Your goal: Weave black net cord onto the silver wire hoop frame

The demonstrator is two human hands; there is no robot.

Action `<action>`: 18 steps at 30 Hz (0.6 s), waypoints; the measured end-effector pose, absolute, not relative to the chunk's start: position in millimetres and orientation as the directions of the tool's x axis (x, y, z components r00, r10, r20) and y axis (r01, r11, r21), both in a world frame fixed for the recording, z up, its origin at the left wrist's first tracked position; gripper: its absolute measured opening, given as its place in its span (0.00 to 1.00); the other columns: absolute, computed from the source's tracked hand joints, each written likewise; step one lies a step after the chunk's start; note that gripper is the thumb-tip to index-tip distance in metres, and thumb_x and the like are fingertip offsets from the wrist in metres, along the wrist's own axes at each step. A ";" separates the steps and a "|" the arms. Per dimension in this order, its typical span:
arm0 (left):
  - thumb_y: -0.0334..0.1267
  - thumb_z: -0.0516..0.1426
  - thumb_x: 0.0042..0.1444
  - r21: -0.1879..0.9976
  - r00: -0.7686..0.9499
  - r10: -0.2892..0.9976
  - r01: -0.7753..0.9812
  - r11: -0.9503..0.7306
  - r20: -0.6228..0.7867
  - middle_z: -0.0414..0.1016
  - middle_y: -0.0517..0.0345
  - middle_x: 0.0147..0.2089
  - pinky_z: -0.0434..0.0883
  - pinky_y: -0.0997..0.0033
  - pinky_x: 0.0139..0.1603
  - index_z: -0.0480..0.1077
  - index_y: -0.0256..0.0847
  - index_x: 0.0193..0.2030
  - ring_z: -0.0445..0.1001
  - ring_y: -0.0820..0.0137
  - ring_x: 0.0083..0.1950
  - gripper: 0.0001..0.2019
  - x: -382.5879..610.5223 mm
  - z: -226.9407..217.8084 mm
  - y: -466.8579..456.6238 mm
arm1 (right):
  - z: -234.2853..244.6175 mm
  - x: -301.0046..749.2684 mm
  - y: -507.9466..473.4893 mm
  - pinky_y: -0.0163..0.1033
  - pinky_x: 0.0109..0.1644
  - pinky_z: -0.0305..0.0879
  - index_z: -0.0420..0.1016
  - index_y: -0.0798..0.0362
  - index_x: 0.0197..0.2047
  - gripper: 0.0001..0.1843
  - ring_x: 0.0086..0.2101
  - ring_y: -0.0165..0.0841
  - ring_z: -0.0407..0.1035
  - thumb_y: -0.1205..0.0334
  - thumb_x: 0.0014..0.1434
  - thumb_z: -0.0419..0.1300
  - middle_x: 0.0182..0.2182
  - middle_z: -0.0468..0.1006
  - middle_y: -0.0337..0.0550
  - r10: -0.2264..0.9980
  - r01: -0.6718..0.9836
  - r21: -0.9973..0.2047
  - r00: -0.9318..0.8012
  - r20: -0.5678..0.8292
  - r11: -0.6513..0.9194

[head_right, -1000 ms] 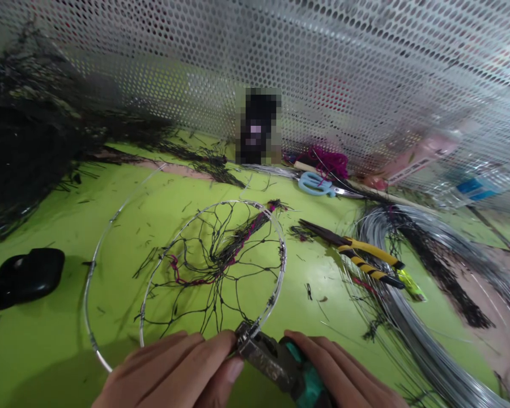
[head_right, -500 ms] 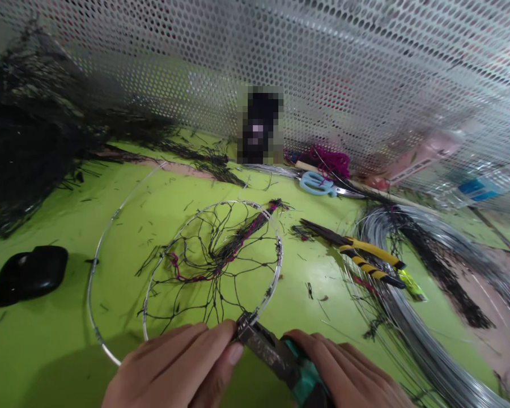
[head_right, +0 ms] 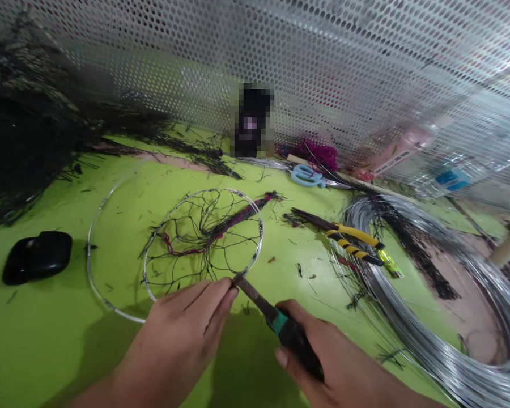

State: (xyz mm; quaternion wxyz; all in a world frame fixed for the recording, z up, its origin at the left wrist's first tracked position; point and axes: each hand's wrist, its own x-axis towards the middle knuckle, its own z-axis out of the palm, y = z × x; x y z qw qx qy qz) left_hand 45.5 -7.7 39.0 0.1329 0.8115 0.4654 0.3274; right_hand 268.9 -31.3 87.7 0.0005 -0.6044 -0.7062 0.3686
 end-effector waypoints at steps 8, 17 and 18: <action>0.27 0.51 0.69 0.486 0.362 0.930 0.802 -0.347 0.066 0.73 0.61 0.27 0.67 0.71 0.24 0.73 0.36 0.38 0.71 0.70 0.23 0.12 52.0 39.9 1.8 | 91.4 268.5 -21.3 0.43 0.39 0.72 0.72 0.49 0.52 0.21 0.37 0.42 0.74 0.44 0.63 0.55 0.37 0.79 0.44 0.697 0.865 -0.442 -0.165 -0.698 -0.237; 0.44 0.59 0.69 0.470 0.346 0.912 0.857 -0.211 -0.222 0.77 0.52 0.48 0.79 0.61 0.44 0.72 0.36 0.53 0.79 0.67 0.43 0.14 53.9 41.4 8.3 | 82.0 262.0 -11.2 0.37 0.33 0.61 0.64 0.52 0.45 0.14 0.27 0.33 0.66 0.56 0.60 0.62 0.23 0.70 0.33 0.620 0.782 -0.492 -0.177 -0.764 -0.383; 0.44 0.59 0.69 0.470 0.343 0.911 0.859 -0.205 -0.231 0.77 0.52 0.50 0.79 0.60 0.46 0.72 0.36 0.54 0.79 0.66 0.45 0.14 54.2 41.3 8.6 | 82.0 260.4 -10.8 0.36 0.32 0.61 0.64 0.52 0.45 0.14 0.26 0.32 0.65 0.58 0.60 0.62 0.22 0.69 0.32 0.624 0.779 -0.498 -0.180 -0.760 -0.382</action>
